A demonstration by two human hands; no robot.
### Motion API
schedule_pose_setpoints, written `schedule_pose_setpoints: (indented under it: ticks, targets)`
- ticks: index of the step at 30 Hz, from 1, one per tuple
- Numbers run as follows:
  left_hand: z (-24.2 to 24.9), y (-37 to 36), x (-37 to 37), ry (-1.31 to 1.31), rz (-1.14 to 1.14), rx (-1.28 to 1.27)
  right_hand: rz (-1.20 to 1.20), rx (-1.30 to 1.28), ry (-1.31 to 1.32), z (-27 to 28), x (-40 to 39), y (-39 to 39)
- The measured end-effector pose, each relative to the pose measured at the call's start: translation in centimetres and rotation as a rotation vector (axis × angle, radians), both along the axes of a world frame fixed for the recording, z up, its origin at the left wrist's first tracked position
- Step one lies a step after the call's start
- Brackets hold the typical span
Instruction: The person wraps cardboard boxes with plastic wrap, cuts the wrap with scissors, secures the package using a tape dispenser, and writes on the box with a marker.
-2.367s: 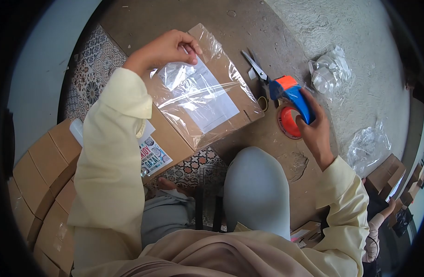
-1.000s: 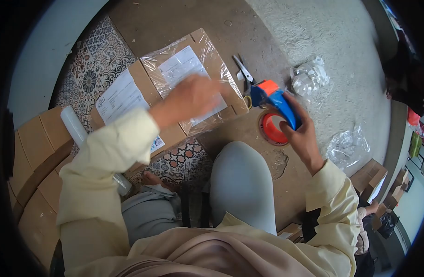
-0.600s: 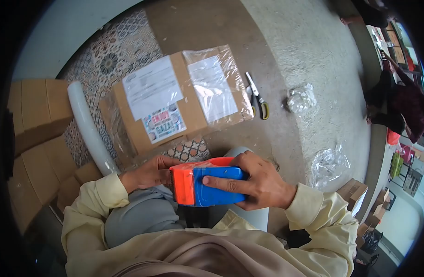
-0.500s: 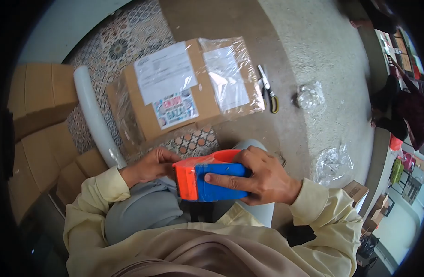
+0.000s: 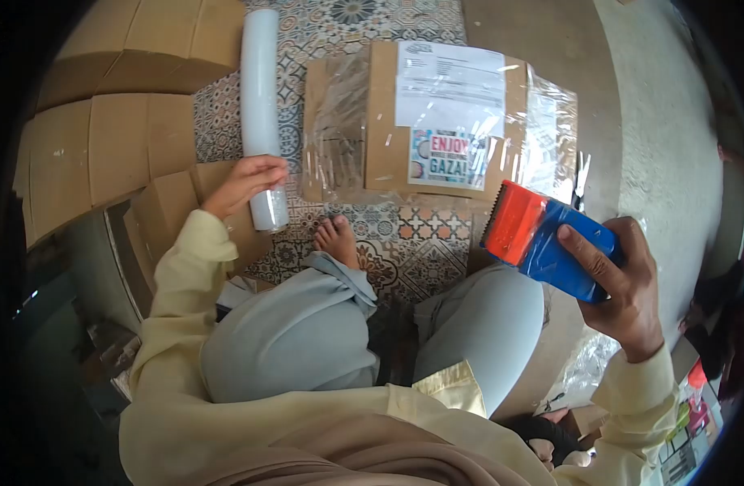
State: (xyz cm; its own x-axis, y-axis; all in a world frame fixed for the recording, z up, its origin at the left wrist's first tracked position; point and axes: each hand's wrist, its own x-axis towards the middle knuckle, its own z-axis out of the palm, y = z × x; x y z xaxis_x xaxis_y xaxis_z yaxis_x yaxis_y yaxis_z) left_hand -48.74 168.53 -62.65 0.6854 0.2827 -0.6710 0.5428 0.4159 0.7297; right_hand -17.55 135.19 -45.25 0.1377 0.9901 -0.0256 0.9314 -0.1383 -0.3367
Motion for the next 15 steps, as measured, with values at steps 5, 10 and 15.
schedule_pose_setpoints:
  ticks: [5,10,15]
  targets:
    - [-4.7,-1.2,0.8,0.032,0.05,0.089,0.09,-0.049,-0.082,0.9,-0.4,4.0]
    - [-8.0,-2.2,1.2,0.153,0.095,0.308,0.196,-0.084,-0.14,0.1,-1.0,6.3]
    - [-9.0,-3.4,2.0,0.171,0.143,0.584,0.206,-0.094,-0.148,-0.3,-1.1,7.5]
